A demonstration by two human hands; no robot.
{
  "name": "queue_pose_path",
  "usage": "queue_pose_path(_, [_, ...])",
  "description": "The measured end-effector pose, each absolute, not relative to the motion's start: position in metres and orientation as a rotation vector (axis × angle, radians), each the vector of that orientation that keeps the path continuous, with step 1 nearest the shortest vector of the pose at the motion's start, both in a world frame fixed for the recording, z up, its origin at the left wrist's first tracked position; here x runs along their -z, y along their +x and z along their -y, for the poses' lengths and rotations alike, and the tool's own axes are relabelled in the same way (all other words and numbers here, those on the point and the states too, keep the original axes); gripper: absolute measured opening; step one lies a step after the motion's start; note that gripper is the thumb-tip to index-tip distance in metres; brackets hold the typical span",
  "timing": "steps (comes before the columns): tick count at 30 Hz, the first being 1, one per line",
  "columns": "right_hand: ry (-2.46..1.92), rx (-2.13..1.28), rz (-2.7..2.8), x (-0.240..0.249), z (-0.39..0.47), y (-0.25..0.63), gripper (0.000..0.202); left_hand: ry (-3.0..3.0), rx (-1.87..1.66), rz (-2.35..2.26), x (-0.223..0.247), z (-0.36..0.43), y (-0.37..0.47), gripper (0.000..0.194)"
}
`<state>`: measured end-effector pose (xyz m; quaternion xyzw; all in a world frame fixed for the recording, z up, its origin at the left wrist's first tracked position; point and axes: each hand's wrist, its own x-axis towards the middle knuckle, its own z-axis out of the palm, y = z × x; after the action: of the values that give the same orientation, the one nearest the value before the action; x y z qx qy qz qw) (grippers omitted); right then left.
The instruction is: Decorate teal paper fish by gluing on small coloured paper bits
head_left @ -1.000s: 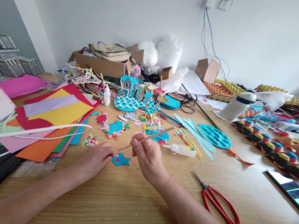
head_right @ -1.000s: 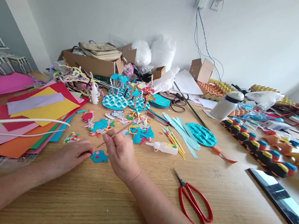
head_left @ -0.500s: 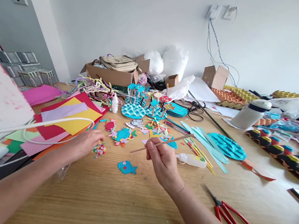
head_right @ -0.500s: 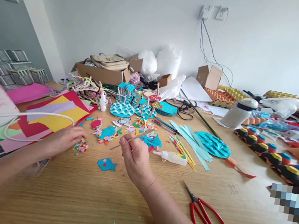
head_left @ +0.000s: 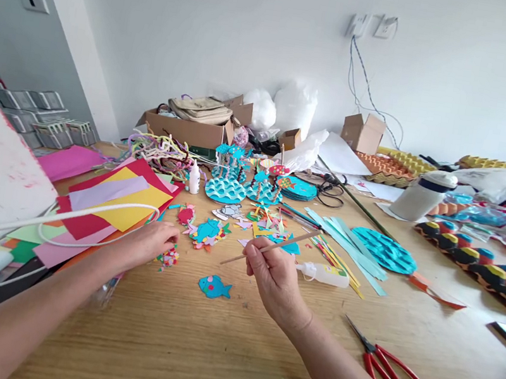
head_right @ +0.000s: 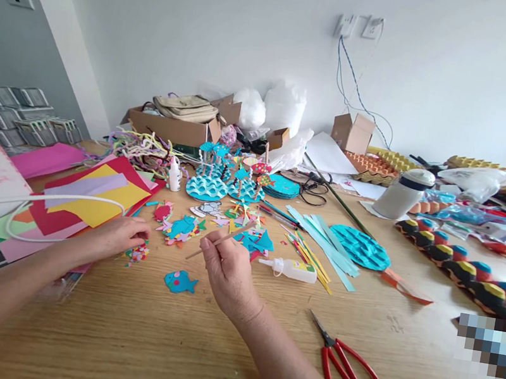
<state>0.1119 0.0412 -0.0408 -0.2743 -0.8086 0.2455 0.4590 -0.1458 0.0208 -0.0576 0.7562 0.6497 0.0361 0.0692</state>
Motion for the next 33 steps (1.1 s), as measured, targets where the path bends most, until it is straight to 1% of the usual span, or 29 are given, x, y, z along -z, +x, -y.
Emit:
queue_pose_path(10, [-0.673,-0.609,1.993,0.043,-0.042,0.112,0.027,2.249,-0.140,-1.924,0.068,-0.032,-0.151,0.011])
queue_pose_path(15, [-0.692,-0.614,2.012,0.042,-0.042,0.113,0.029,2.211,-0.137,-1.891,0.070,-0.037,-0.154,0.010])
queue_pose_path(22, [-0.676,-0.638,1.999,0.043,-0.041,0.112,0.027,2.165,-0.188,-1.899,0.065,-0.037,-0.154,0.010])
queue_pose_path(26, [-0.662,-0.651,1.997,0.043,-0.042,0.112,0.030,2.108,-0.228,-1.897,0.060,-0.036,-0.154,0.009])
queue_pose_path(33, [-0.671,-0.644,2.001,0.044,-0.042,0.112,0.029,1.958,-0.330,-1.818,0.048,-0.031,-0.148,0.007])
